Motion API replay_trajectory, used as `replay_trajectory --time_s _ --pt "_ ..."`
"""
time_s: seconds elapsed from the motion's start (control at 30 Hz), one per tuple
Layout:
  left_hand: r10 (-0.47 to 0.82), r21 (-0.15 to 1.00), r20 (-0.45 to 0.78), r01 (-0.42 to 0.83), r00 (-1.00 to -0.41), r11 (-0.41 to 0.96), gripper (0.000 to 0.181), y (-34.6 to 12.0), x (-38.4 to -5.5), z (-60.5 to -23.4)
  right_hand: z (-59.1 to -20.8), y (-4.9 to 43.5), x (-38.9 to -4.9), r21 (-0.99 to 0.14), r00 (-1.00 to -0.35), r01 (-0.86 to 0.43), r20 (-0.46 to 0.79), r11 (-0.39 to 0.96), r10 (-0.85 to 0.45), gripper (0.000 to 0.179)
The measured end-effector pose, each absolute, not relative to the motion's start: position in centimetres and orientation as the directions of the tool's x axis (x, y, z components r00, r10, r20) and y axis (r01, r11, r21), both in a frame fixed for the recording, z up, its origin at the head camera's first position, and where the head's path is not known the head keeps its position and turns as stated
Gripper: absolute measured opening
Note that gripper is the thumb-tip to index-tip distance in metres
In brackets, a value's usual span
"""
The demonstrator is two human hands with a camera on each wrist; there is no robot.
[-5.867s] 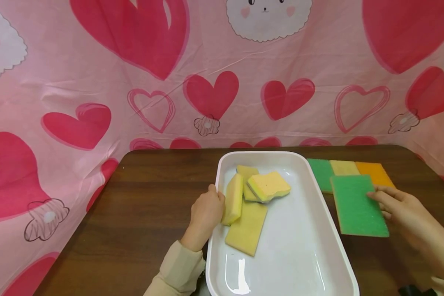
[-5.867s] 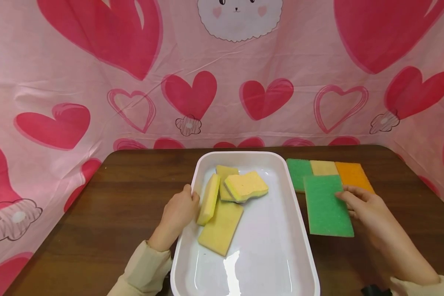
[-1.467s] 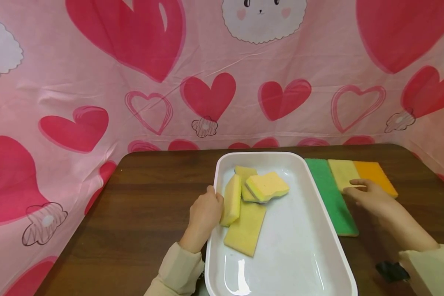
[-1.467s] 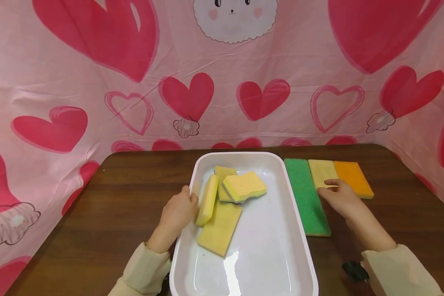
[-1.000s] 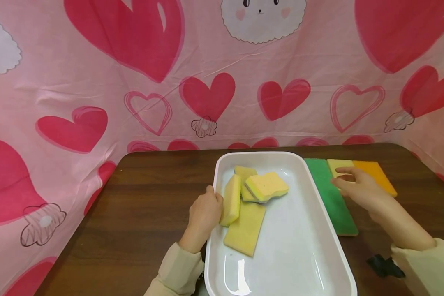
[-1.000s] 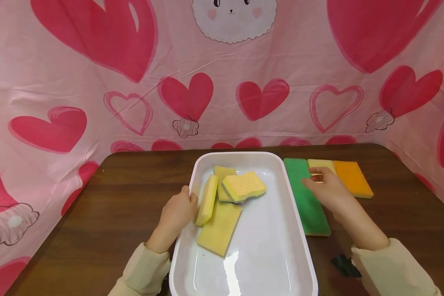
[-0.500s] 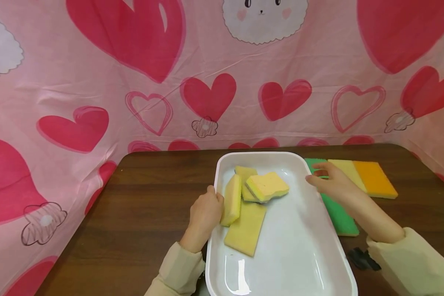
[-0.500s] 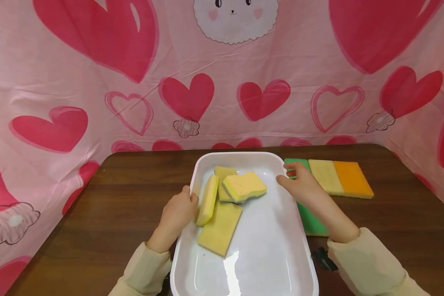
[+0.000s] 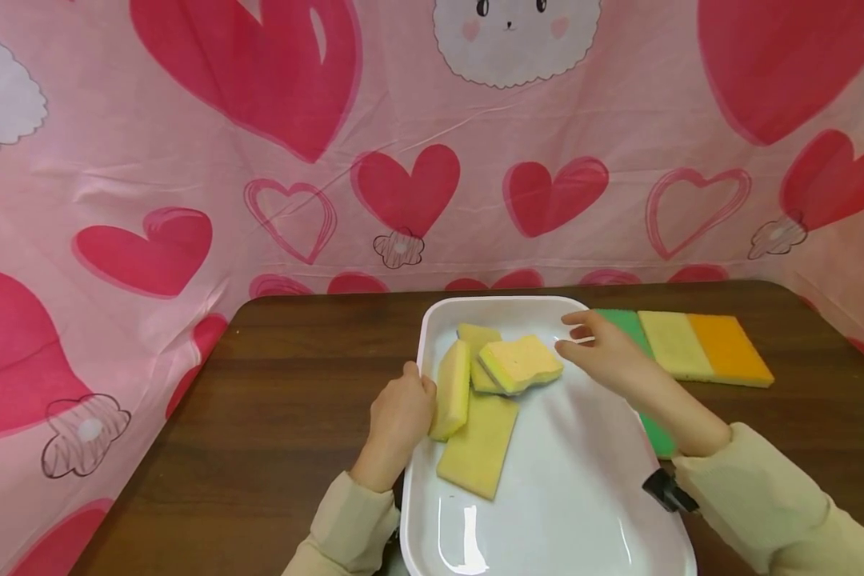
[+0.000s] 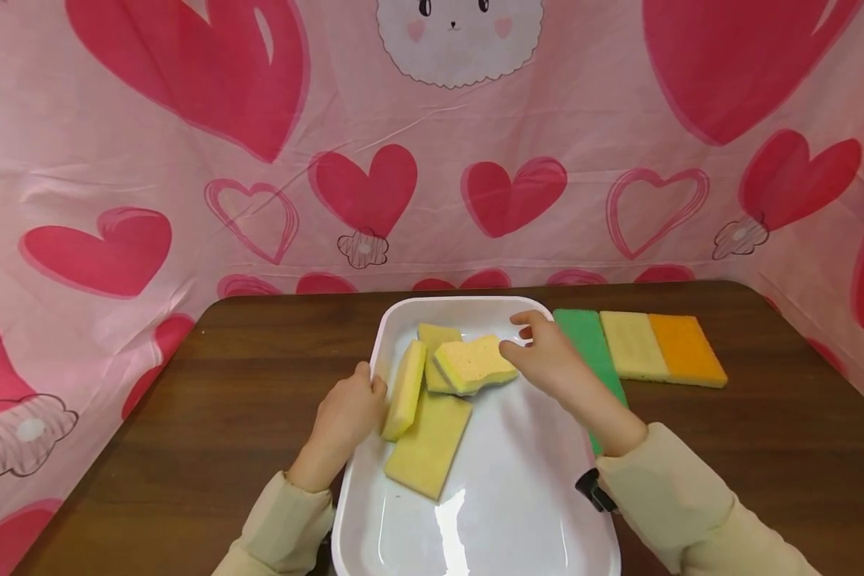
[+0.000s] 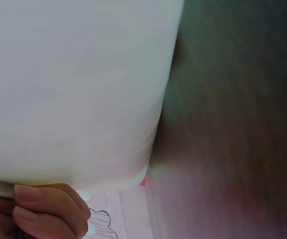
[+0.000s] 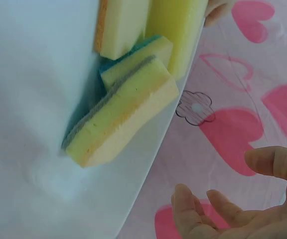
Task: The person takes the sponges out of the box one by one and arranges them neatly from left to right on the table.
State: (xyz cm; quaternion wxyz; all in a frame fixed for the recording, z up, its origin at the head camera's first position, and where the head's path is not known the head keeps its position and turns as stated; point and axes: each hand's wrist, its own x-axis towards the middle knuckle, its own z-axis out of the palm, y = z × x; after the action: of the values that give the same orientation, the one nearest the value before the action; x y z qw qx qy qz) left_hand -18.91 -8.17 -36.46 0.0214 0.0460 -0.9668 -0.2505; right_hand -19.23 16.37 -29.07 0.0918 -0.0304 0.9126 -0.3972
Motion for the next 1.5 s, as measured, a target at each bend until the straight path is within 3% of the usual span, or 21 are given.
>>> replay_trajectory --time_s 0.37,1.2,1.5 --pt "-0.098 0.479 0.077 -0.049 -0.992 0.876 0.022 -8.1 -18.8 -36.6 -30.3 14.7 -20.4 -0.741 -0.983 -0.008 -0.117 0.671 -0.141 0.055" --pt "-0.099 0.477 0.087 -0.046 -0.991 0.878 0.023 -8.1 -18.9 -36.9 -34.2 12.6 -21.7 -0.591 -0.98 -0.123 -0.053 0.797 -0.191 0.066" --pt "-0.101 0.479 0.06 -0.06 -0.993 0.876 0.024 -8.2 -18.8 -36.8 -34.9 12.2 -21.8 -0.501 -0.972 -0.139 -0.094 0.854 -0.213 0.068"
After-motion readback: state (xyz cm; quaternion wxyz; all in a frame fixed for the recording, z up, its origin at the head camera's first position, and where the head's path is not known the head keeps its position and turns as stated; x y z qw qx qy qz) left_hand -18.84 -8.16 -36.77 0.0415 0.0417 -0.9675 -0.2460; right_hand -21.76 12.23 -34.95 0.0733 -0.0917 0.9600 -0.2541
